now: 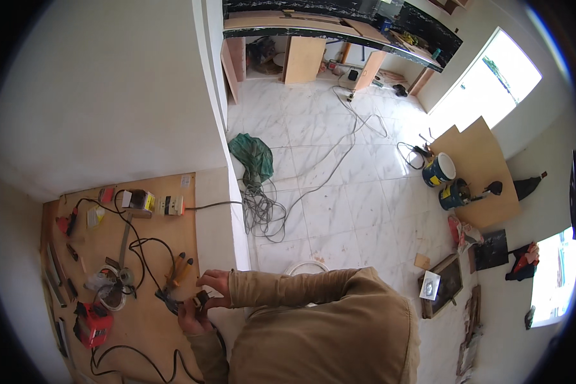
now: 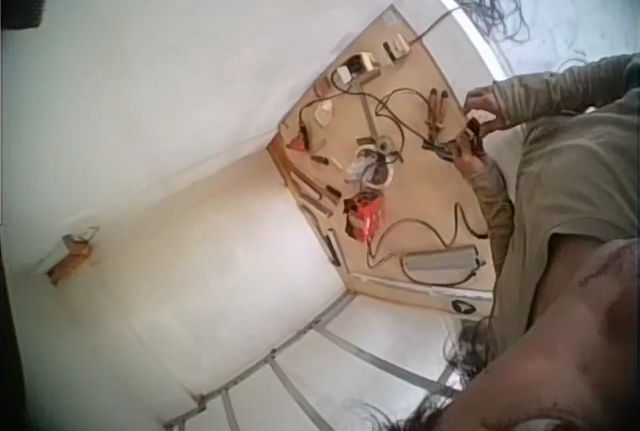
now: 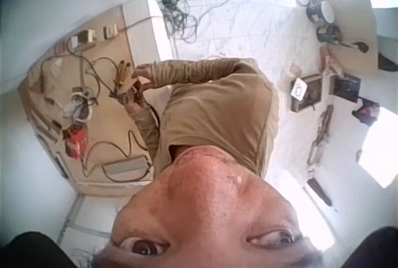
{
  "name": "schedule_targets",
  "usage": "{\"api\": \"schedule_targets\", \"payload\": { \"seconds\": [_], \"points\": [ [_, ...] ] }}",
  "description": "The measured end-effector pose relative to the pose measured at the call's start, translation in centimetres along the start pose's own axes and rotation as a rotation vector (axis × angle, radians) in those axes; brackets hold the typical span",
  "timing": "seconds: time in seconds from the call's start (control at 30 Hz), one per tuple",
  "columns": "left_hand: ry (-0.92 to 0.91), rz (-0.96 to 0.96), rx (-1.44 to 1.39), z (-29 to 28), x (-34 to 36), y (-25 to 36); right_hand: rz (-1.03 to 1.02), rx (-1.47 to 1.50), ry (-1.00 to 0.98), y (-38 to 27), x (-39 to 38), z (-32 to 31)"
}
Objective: The person prepares and uses a welding tool to weld a metal frame corner on a workbench.
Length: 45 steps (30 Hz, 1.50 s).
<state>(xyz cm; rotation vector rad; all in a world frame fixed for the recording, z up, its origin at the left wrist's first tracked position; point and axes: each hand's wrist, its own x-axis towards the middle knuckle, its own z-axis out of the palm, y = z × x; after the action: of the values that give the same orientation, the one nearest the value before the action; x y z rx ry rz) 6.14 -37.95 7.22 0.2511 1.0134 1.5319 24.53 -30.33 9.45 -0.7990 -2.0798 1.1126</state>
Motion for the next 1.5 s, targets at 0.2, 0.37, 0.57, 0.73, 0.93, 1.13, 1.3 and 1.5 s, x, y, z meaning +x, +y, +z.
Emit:
{"api": "schedule_targets", "payload": {
  "seconds": [0.2,0.37,0.57,0.73,0.93,1.13,1.3,1.5],
  "points": [
    [0.091,0.182,0.856,-1.5,-0.2,-1.2,0.010,-0.064,-0.210,-1.0,1.2,1.4],
    [0.193,0.151,0.780,-1.9,-0.5,-1.0,0.123,0.012,-0.370,-1.7,2.6,2.6],
    [0.238,0.190,0.648,-3.6,1.6,-1.5,-0.011,-0.304,-0.295,1.0,5.8,4.8],
    [0.242,0.102,0.480,-7.1,2.2,-1.1,0.201,-0.099,-0.167,9.3,14.2,2.1],
    [0.269,0.171,0.392,-12.0,-0.8,-1.2,0.184,-0.065,-0.038,20.6,30.0,-3.6],
    [0.526,0.122,0.403,-15.2,-4.0,-3.4,0.213,-0.219,-0.061,24.8,33.7,-0.6],
    [0.579,0.086,0.307,-15.4,-4.8,-3.8,0.294,-0.244,0.022,26.2,33.0,1.4],
    [0.550,0.120,0.374,-14.7,-2.8,-1.6,0.326,-0.053,0.113,26.3,32.4,1.6]
  ]
}}
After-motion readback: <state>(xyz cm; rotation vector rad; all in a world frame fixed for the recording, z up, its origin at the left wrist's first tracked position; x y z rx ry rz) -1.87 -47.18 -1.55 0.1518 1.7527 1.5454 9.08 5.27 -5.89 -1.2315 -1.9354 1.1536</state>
